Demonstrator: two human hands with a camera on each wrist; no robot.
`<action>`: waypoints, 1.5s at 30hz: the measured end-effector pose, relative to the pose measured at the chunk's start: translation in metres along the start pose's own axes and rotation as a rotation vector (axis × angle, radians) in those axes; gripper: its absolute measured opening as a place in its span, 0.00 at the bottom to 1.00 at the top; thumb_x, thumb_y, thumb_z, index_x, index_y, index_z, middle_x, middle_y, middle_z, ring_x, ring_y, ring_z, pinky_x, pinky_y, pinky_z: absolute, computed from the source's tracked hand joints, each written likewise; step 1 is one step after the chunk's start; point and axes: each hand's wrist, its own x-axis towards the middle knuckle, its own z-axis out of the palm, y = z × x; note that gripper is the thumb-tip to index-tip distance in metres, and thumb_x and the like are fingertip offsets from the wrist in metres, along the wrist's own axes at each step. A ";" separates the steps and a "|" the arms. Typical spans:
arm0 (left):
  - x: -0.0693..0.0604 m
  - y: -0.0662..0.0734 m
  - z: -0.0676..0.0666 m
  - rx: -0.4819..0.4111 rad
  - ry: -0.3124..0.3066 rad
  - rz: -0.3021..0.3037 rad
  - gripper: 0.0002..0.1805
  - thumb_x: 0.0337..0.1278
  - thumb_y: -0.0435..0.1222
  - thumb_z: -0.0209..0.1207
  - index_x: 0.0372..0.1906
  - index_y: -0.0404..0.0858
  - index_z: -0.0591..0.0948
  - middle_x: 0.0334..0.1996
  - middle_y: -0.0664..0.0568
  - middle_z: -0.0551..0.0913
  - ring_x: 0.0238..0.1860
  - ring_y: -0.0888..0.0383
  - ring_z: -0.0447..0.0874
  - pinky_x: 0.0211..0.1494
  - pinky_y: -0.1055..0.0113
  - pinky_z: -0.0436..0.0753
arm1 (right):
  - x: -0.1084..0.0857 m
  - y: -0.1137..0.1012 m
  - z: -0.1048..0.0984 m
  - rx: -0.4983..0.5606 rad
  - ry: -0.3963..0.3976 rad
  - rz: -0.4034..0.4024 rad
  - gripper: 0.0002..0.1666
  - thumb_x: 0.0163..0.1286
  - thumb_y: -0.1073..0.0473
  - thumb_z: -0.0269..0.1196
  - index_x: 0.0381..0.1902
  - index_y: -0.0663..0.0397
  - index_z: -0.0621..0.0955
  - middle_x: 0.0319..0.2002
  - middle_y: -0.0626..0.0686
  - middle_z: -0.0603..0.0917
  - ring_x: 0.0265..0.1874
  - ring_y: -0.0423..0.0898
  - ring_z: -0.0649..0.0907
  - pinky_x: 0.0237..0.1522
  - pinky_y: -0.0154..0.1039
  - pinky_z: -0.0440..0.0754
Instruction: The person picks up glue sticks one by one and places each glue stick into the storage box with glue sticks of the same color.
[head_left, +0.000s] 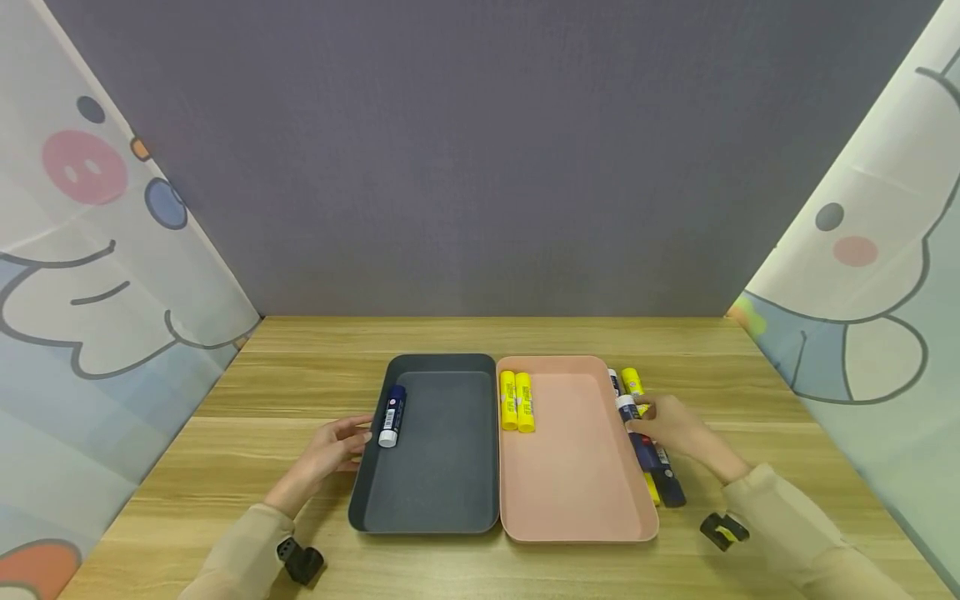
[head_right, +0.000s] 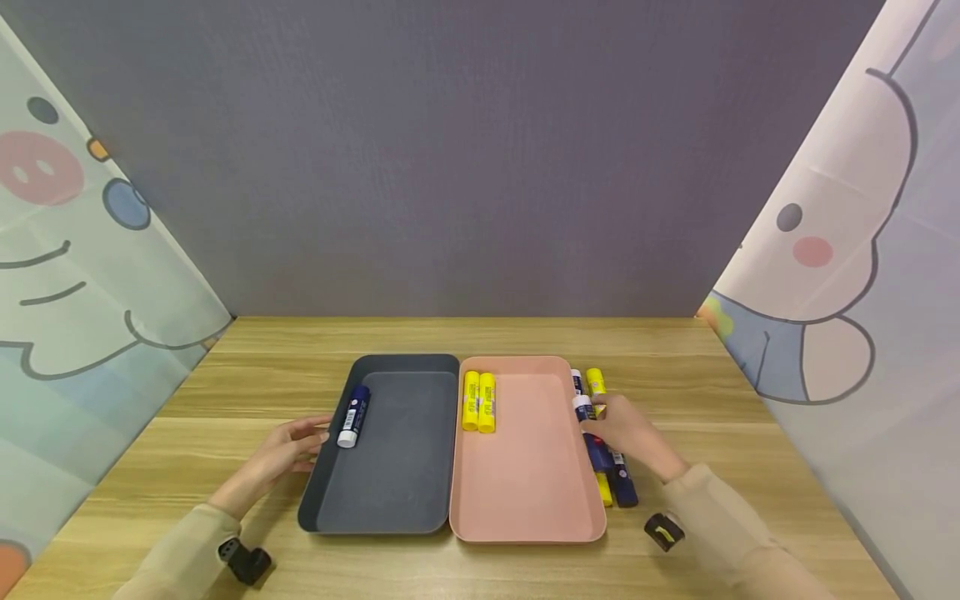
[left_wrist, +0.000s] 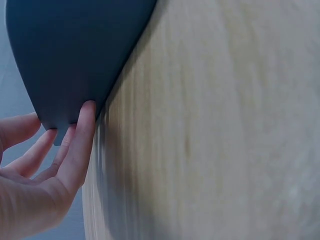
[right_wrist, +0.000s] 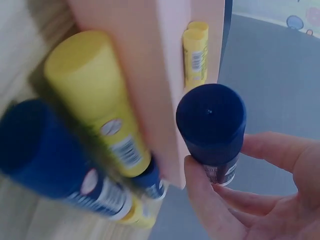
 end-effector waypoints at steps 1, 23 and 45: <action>0.000 0.000 0.000 0.000 -0.001 0.001 0.23 0.58 0.31 0.50 0.58 0.26 0.65 0.46 0.36 0.75 0.38 0.53 0.79 0.37 0.57 0.79 | 0.001 -0.003 0.001 0.002 0.000 -0.004 0.33 0.56 0.60 0.60 0.52 0.81 0.66 0.25 0.56 0.78 0.16 0.43 0.76 0.19 0.36 0.76; -0.001 0.001 -0.001 -0.002 -0.020 0.014 0.24 0.58 0.32 0.50 0.59 0.25 0.63 0.47 0.35 0.74 0.37 0.54 0.79 0.37 0.58 0.79 | 0.026 -0.054 0.025 0.106 -0.024 -0.091 0.30 0.54 0.63 0.61 0.53 0.75 0.68 0.29 0.57 0.76 0.20 0.42 0.76 0.24 0.40 0.79; -0.002 0.002 -0.001 -0.005 -0.021 0.015 0.25 0.57 0.31 0.50 0.59 0.24 0.63 0.46 0.35 0.73 0.36 0.55 0.78 0.37 0.57 0.79 | 0.043 -0.102 0.055 0.228 -0.103 -0.057 0.28 0.55 0.63 0.62 0.54 0.67 0.71 0.28 0.55 0.78 0.20 0.42 0.77 0.28 0.41 0.80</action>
